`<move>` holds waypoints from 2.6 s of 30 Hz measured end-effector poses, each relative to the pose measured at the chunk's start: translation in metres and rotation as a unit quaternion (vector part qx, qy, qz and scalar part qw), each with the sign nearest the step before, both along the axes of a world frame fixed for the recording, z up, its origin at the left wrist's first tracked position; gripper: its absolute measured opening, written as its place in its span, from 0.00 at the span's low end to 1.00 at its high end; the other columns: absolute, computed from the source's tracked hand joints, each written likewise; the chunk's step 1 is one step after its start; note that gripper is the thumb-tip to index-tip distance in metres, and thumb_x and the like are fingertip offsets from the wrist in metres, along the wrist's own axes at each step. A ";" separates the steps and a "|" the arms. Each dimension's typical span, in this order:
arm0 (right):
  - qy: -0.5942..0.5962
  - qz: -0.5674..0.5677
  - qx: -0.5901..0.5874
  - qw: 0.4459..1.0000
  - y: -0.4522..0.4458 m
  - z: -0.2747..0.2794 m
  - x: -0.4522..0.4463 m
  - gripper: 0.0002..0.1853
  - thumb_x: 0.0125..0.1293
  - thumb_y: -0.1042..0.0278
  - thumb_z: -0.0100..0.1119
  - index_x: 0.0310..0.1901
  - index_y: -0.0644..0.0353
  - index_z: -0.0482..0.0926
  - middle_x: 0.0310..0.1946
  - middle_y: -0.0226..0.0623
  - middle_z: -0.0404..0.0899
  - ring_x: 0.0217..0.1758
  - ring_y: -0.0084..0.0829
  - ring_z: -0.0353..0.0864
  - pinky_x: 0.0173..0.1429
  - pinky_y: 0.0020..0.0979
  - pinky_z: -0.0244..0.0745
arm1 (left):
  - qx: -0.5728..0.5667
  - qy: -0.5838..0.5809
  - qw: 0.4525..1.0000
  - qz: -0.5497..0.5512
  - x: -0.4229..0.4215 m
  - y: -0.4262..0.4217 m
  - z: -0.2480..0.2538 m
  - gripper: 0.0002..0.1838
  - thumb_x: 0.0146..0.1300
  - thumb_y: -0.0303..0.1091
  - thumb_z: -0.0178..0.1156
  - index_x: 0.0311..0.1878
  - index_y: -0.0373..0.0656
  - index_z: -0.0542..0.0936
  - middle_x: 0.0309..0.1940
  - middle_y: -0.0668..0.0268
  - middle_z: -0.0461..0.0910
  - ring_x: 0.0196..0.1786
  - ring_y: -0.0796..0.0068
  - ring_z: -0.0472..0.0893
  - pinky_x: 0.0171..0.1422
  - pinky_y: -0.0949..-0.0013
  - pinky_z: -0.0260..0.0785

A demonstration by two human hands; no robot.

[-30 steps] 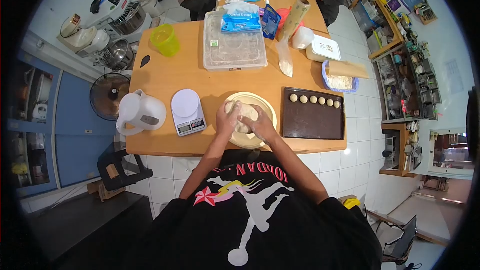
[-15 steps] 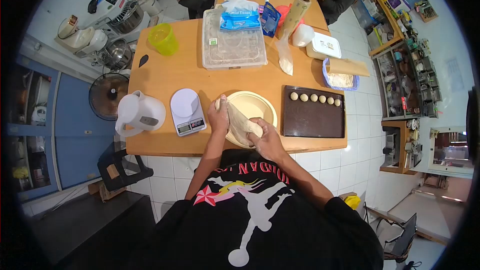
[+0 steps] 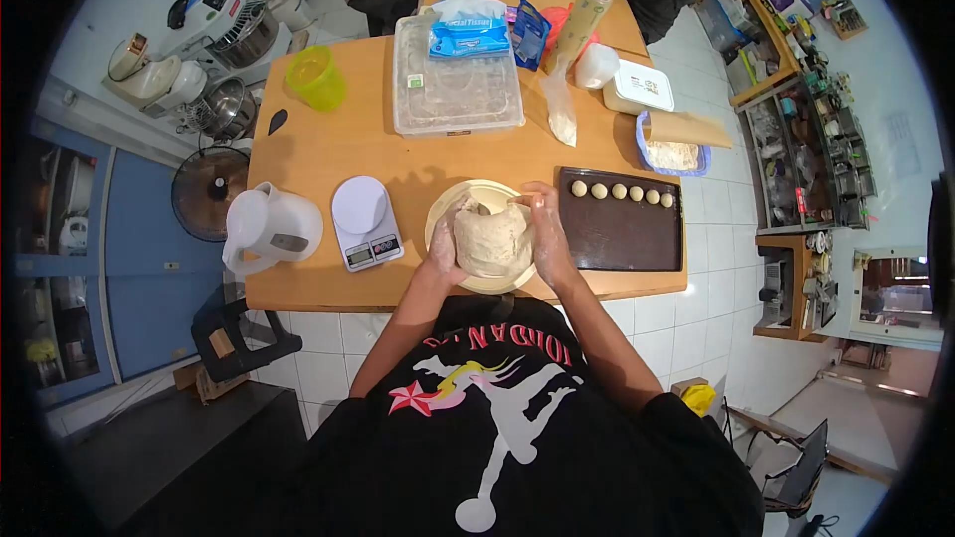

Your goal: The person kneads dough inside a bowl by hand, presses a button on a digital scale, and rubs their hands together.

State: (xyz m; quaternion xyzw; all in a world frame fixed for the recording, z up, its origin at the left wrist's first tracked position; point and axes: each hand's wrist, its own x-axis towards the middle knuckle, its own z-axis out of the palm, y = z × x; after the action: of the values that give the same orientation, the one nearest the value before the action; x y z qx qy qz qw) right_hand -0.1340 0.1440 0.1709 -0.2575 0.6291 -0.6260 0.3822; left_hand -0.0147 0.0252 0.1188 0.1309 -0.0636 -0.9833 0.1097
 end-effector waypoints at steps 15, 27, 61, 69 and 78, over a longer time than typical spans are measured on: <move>0.276 0.007 0.179 0.944 -0.023 -0.019 -0.011 0.22 0.71 0.53 0.49 0.53 0.65 0.72 0.49 0.52 0.74 0.51 0.50 0.72 0.55 0.42 0.68 | -0.016 -0.066 0.994 0.090 0.000 0.015 0.010 0.26 0.67 0.54 0.46 0.56 0.44 0.75 0.46 0.58 0.82 0.45 0.60 0.84 0.54 0.56 0.77; 0.217 0.015 0.157 0.963 -0.003 0.002 0.044 0.45 0.51 0.66 0.71 0.66 0.73 0.54 0.58 0.59 0.70 0.59 0.39 0.76 0.63 0.32 0.71 | -0.104 -0.142 0.980 0.095 -0.007 0.000 -0.002 0.25 0.69 0.54 0.49 0.55 0.42 0.74 0.47 0.59 0.80 0.50 0.63 0.82 0.57 0.58 0.76; -0.488 -0.005 -0.047 0.871 -0.024 -0.025 0.026 0.26 0.72 0.46 0.47 0.55 0.62 0.75 0.50 0.41 0.81 0.52 0.36 0.82 0.59 0.39 0.77 | -0.362 -0.335 0.825 0.276 0.002 -0.003 -0.017 0.21 0.73 0.46 0.52 0.36 0.36 0.80 0.30 0.69 0.78 0.30 0.82 0.74 0.34 0.73 0.69; -0.416 0.099 0.001 0.904 -0.023 0.010 0.019 0.33 0.71 0.36 0.42 0.57 0.61 0.73 0.55 0.43 0.78 0.56 0.34 0.80 0.62 0.38 0.74 | -0.165 -0.111 0.969 0.144 0.005 -0.004 -0.006 0.22 0.72 0.50 0.48 0.53 0.40 0.75 0.45 0.57 0.80 0.44 0.67 0.83 0.49 0.64 0.78; 0.207 0.024 0.176 0.962 -0.034 -0.050 -0.006 0.35 0.74 0.34 0.29 0.54 0.64 0.70 0.44 0.43 0.76 0.45 0.33 0.75 0.58 0.34 0.68 | -0.114 0.002 0.993 0.040 0.010 0.020 0.020 0.31 0.74 0.55 0.38 0.70 0.43 0.63 0.64 0.56 0.70 0.64 0.61 0.73 0.67 0.56 0.68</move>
State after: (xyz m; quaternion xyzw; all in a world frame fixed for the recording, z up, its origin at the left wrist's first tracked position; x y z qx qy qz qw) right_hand -0.1402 0.1096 0.1206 -0.3250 0.7883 -0.4287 0.2986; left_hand -0.0051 0.0447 0.1391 0.1179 -0.1700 -0.9647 0.1632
